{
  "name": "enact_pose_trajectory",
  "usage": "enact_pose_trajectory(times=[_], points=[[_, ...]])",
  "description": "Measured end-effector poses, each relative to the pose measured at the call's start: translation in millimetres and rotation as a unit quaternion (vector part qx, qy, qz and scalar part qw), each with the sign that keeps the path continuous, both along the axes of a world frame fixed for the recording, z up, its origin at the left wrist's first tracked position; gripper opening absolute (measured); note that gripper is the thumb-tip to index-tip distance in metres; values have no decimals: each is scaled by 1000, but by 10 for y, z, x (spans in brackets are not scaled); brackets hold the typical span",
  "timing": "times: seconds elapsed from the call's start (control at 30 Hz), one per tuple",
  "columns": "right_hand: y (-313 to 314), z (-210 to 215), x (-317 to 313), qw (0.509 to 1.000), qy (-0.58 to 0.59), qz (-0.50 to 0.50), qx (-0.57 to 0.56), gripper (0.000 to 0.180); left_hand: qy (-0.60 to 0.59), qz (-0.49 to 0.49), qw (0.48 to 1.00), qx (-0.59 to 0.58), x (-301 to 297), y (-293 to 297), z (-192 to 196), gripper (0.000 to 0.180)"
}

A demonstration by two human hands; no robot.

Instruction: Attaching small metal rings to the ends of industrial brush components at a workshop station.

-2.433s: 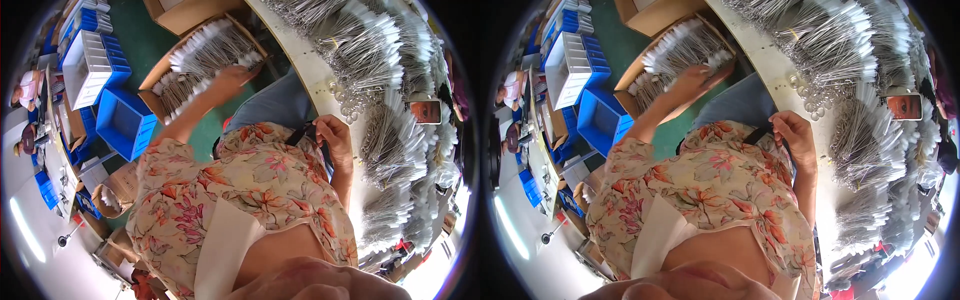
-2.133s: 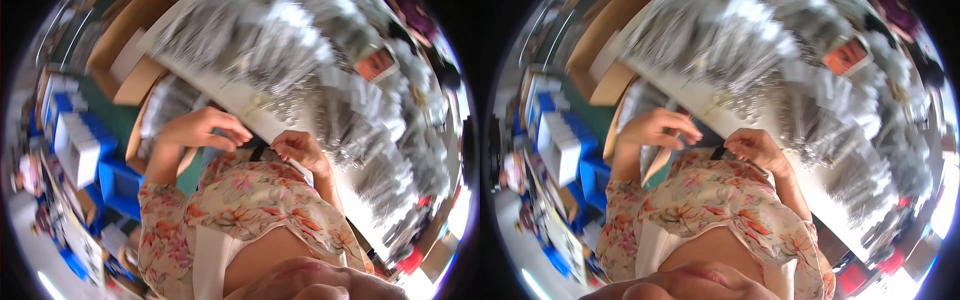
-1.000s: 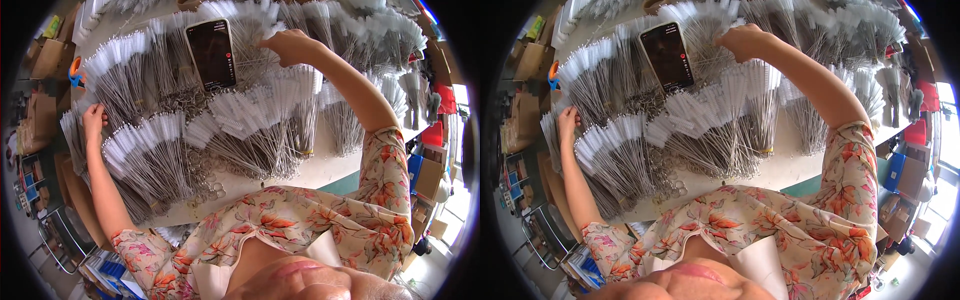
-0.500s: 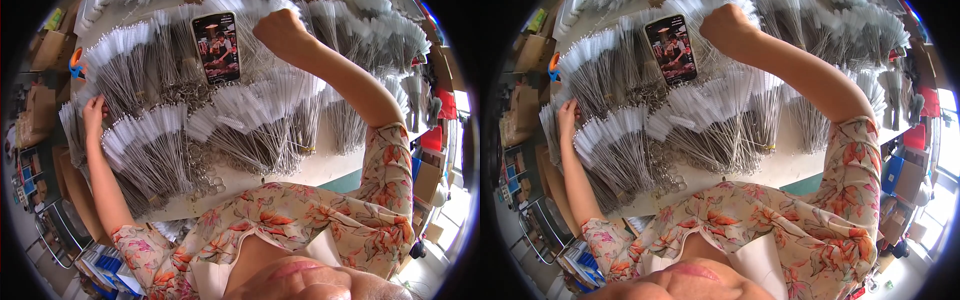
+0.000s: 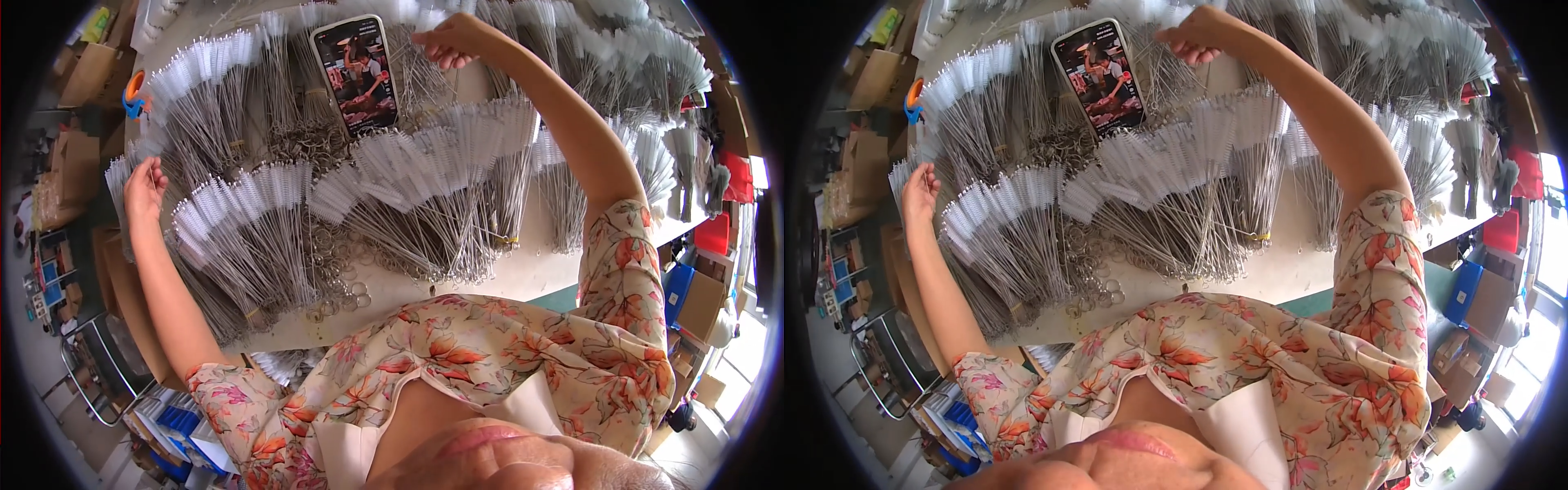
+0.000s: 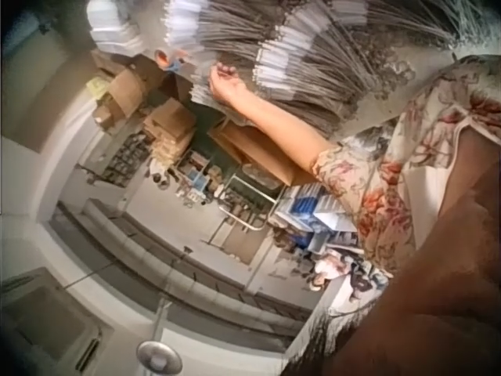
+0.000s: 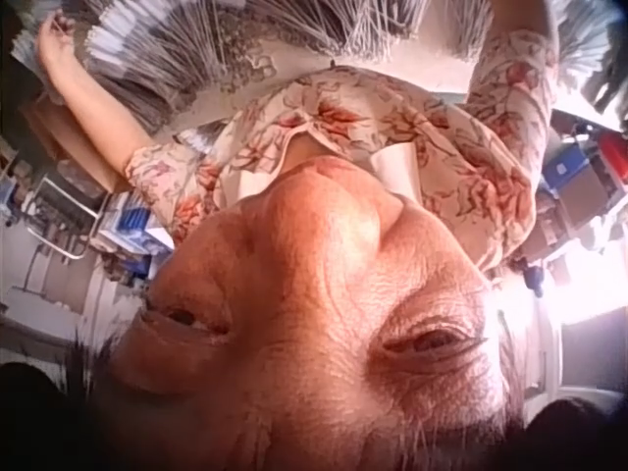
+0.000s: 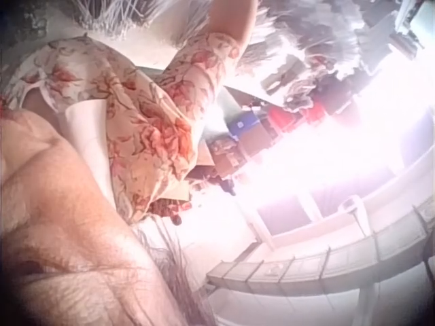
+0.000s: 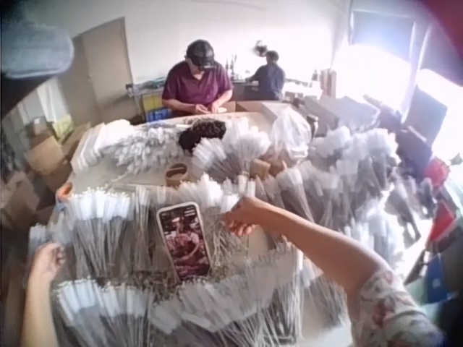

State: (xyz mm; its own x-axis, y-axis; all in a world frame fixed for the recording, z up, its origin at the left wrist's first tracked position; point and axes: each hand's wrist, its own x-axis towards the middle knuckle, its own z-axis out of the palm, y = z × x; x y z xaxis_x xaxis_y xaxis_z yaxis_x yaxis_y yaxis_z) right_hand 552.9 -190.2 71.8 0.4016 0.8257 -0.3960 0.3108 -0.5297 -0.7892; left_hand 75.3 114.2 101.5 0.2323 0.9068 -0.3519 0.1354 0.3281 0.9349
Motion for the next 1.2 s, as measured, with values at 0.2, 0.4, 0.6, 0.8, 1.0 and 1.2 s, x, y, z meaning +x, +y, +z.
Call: enact_pose_trajectory(times=[0.2, 0.4, 0.6, 0.8, 1.0, 1.2], points=[[17, -232, 47, 994, 104, -23, 24, 33, -259, -22, 961, -92, 93, -272, 277, 17], [86, -257, 339, 956, 90, -198, 195, 23, -240, -190, 951, 52, 1109, -1156, 786, 25], [33, 547, 196, 901, 89, -226, 361, 29, 203, -266, 920, 202, 1911, -1044, 247, 37], [-410, 525, 367, 939, -146, -122, 287, 28, 420, -304, 792, 322, 2140, -851, -380, 33], [-301, 318, -352, 728, -500, 237, 405, 33, 378, -253, 839, 299, 2106, -973, -264, 25], [-87, 310, -572, 730, -527, 303, 313, 45, 365, -231, 850, 302, 2024, -995, -237, 22]])
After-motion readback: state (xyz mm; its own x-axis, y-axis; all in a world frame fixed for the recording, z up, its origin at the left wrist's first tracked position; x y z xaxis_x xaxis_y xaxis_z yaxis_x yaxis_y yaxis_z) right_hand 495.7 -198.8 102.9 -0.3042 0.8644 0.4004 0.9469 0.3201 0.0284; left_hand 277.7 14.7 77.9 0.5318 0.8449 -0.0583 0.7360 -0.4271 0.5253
